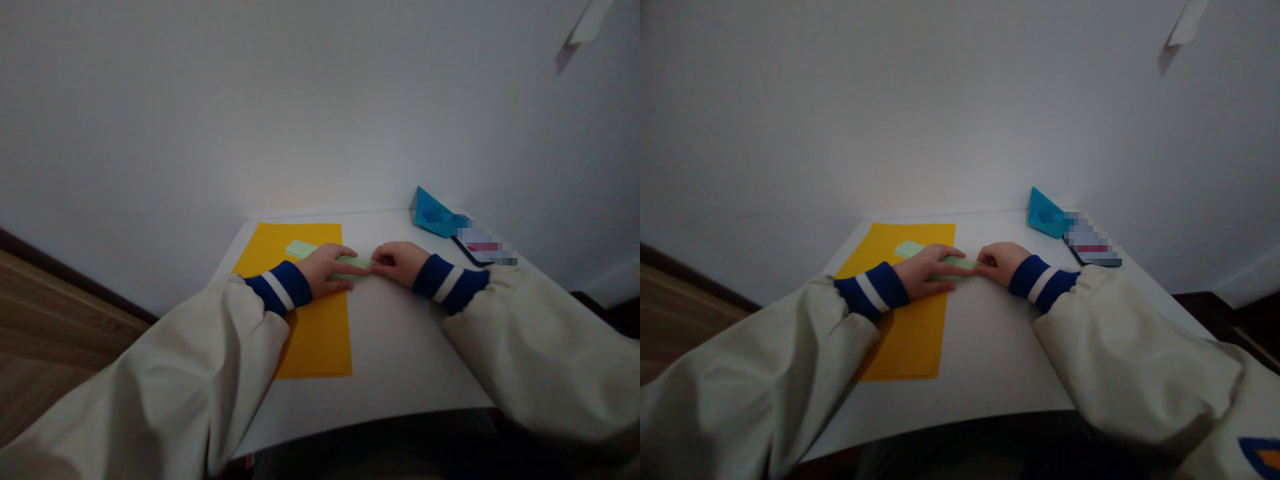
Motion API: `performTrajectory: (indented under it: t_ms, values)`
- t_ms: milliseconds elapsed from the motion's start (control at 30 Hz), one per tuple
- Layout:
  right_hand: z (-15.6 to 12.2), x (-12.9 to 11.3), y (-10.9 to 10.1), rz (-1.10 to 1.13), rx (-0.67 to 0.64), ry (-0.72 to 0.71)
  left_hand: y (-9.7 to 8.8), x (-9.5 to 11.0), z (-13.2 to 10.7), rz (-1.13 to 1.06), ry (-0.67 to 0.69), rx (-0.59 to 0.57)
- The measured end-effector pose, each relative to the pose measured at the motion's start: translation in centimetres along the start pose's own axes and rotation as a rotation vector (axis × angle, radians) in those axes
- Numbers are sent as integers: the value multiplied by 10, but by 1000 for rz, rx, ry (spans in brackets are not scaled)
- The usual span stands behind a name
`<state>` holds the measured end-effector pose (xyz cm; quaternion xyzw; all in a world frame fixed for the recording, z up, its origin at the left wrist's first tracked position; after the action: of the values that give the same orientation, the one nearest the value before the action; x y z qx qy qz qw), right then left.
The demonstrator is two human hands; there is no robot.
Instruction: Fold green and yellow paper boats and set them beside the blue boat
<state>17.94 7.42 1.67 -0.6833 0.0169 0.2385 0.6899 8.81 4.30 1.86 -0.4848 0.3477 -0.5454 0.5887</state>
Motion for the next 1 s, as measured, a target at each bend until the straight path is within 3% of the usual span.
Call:
performTrajectory:
  t_ms: [533, 800, 1000]
  values:
    - [2, 12, 1, 14, 3, 63, 5, 4, 2, 40, 48, -68]
    - [9, 39, 5, 4, -49, 189, 13, -1, -1, -14, 30, -126]
    - [13, 59, 13, 56, -122, 223, 13, -4, -3, -45, 17, -106]
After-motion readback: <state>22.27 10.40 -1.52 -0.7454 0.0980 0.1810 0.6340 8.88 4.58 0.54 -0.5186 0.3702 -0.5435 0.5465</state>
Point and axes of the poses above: each hand's wrist, its own z-axis towards the middle knuckle, its own y-axis out of the palm, x = y × z, the point moved 10 cm from there along z, towards the middle knuckle, and after that the axes turned 13 degrees about y, right-handed, at the moved point
